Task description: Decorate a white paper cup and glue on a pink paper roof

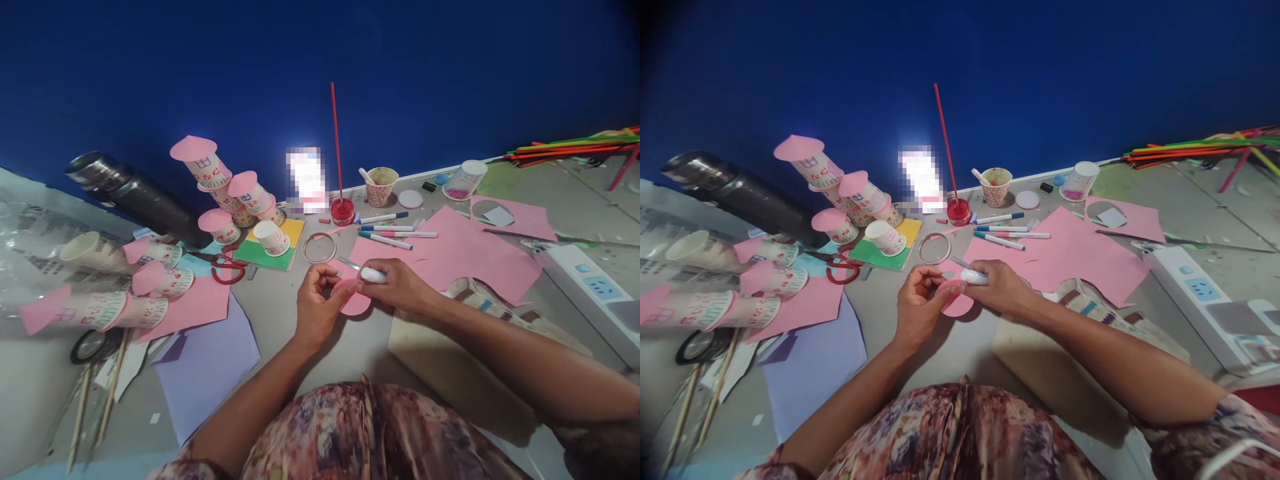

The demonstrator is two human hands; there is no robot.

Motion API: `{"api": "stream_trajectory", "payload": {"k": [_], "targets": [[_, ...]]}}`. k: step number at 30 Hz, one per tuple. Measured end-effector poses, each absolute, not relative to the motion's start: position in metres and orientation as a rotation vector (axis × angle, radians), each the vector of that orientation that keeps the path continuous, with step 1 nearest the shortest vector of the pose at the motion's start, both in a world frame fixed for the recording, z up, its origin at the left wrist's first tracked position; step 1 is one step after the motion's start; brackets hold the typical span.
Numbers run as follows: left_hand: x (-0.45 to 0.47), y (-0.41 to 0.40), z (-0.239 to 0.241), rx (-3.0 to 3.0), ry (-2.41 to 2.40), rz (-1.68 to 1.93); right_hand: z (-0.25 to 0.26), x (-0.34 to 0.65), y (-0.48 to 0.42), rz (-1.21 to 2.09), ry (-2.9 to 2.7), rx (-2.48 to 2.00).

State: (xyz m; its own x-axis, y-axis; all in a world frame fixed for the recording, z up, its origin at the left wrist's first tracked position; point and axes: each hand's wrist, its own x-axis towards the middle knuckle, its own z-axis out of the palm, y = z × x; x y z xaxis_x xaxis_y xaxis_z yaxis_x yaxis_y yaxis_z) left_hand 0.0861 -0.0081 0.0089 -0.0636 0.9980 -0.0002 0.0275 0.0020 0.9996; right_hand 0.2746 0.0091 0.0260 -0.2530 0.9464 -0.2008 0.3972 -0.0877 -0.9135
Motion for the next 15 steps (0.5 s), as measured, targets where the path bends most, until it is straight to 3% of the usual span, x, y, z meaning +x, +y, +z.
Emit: {"api": "stream_trajectory", "payload": {"k": [15], "targets": [[0.0845, -0.0076, 0.0082, 1.243, 1.273, 1.099, 0.0209, 0.2756, 0.0094, 1.271, -1.741, -1.44]]}}
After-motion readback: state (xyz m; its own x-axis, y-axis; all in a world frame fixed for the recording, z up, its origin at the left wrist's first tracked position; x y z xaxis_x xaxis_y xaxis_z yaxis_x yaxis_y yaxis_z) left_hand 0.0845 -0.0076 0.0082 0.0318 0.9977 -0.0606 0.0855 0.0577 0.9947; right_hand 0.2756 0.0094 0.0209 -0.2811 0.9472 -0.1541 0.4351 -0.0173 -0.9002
